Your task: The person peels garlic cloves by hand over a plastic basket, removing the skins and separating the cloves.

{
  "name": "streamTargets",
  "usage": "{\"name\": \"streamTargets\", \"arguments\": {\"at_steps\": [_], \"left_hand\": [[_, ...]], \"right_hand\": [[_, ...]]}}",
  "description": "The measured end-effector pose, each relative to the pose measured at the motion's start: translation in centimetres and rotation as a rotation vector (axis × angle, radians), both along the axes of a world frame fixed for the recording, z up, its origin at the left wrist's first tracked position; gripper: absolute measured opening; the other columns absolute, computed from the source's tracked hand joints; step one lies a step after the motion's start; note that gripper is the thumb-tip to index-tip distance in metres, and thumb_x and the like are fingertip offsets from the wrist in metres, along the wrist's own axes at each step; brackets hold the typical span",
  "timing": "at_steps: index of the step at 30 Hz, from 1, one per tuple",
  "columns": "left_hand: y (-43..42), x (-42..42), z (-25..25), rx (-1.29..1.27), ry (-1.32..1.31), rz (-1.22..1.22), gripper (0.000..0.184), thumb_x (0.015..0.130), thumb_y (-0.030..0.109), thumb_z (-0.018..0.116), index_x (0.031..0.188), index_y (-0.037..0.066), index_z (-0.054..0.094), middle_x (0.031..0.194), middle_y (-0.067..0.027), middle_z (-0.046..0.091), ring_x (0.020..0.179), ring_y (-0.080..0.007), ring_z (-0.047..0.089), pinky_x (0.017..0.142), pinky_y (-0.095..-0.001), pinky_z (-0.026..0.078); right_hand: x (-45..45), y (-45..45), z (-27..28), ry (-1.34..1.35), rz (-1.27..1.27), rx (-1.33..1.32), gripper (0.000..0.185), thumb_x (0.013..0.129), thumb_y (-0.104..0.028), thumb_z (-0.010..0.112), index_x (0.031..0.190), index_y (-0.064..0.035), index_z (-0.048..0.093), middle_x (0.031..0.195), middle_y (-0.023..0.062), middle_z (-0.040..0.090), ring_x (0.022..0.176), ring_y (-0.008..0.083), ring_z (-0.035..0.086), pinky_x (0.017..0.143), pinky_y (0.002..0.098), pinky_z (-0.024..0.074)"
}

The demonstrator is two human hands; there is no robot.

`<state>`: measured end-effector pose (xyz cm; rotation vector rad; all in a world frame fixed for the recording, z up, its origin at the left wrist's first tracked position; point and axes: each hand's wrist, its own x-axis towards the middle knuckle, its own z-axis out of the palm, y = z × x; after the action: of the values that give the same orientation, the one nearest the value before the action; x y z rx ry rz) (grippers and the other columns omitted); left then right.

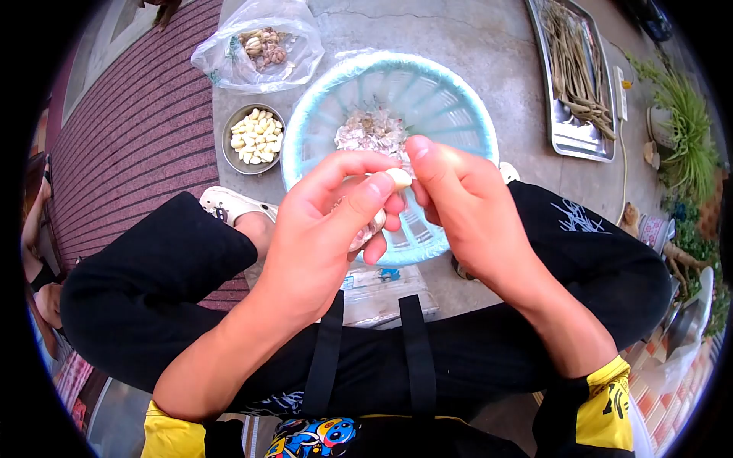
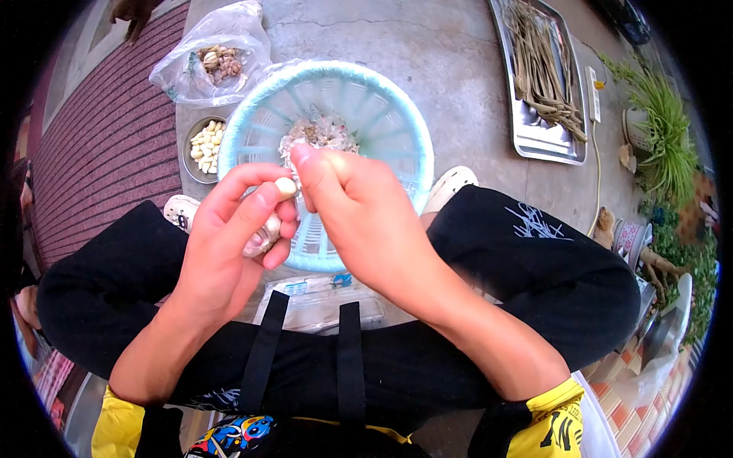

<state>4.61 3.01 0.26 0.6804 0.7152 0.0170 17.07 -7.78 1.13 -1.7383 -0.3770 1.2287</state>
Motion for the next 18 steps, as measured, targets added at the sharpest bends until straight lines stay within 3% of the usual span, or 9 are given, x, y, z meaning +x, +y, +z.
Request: {"name": "streamTargets", "arguments": {"at_steps": [4,5,7,10,12,18], "left_hand": [[0.2,0.2,0.0,0.024,0.036,0.030,0.023,0.096,0.015,0.056,0.117,0.007,0.055,0.091,-0.0031,0.057,0.081,-0.0088,0.054,0.058,-0.0217,0.040],[0.3,0.1,-0.1,0.032,0.026,0.035,0.023,0.095,0.013,0.057,0.117,0.007,0.056,0.094,-0.0032,0.058,0.083,-0.0089,0.054,0.059,-0.0221,0.040],[0.4,0.0,-0.5,0.042,0.013,0.040,0.024,0.094,0.011,0.057,0.117,0.007,0.056,0.098,-0.0033,0.058,0.085,-0.0090,0.054,0.060,-0.0226,0.040],[0.6,-0.1,-0.8,0.086,0.011,0.020,0.026,0.092,0.008,0.056,0.117,0.007,0.056,0.103,-0.0036,0.058,0.085,-0.0089,0.053,0.060,-0.0225,0.039],[0.5,0.0,-0.7,0.126,-0.004,0.019,0.027,0.091,0.004,0.058,0.118,0.002,0.057,0.103,-0.0071,0.060,0.086,-0.0105,0.056,0.061,-0.0234,0.043],[0.5,0.0,-0.7,0.127,0.028,0.018,0.029,0.089,0.004,0.062,0.117,-0.001,0.057,0.102,-0.0050,0.061,0.088,-0.0102,0.058,0.065,-0.0253,0.046]], "right_hand": [[1.1,-0.4,0.0,-0.229,0.223,-0.234,0.030,0.097,-0.027,0.054,0.089,0.0015,0.060,0.071,0.0113,0.059,0.064,0.0203,0.054,0.064,0.0324,0.0452],[0.5,-1.4,-1.4,-0.572,0.284,-0.118,0.025,0.094,-0.023,0.057,0.094,0.0018,0.060,0.074,0.0133,0.060,0.065,0.0229,0.056,0.065,0.0347,0.0468],[0.3,-1.7,-1.9,-0.916,0.339,0.006,0.022,0.091,-0.019,0.061,0.100,0.0022,0.061,0.077,0.0152,0.062,0.066,0.0256,0.058,0.067,0.0369,0.0484],[0.8,-0.9,-0.9,-0.682,0.207,0.076,0.023,0.087,-0.011,0.064,0.106,0.0016,0.061,0.079,0.0138,0.064,0.068,0.0251,0.063,0.067,0.0366,0.0508],[0.7,-0.4,-0.2,-0.371,0.125,0.203,0.023,0.087,-0.008,0.063,0.107,0.0016,0.061,0.081,0.0138,0.065,0.071,0.0234,0.065,0.065,0.0339,0.0519],[0.3,-0.5,-0.7,-0.425,0.127,0.258,0.022,0.086,-0.004,0.063,0.106,0.0019,0.060,0.082,0.0134,0.067,0.072,0.0223,0.067,0.066,0.0313,0.0533]]}}
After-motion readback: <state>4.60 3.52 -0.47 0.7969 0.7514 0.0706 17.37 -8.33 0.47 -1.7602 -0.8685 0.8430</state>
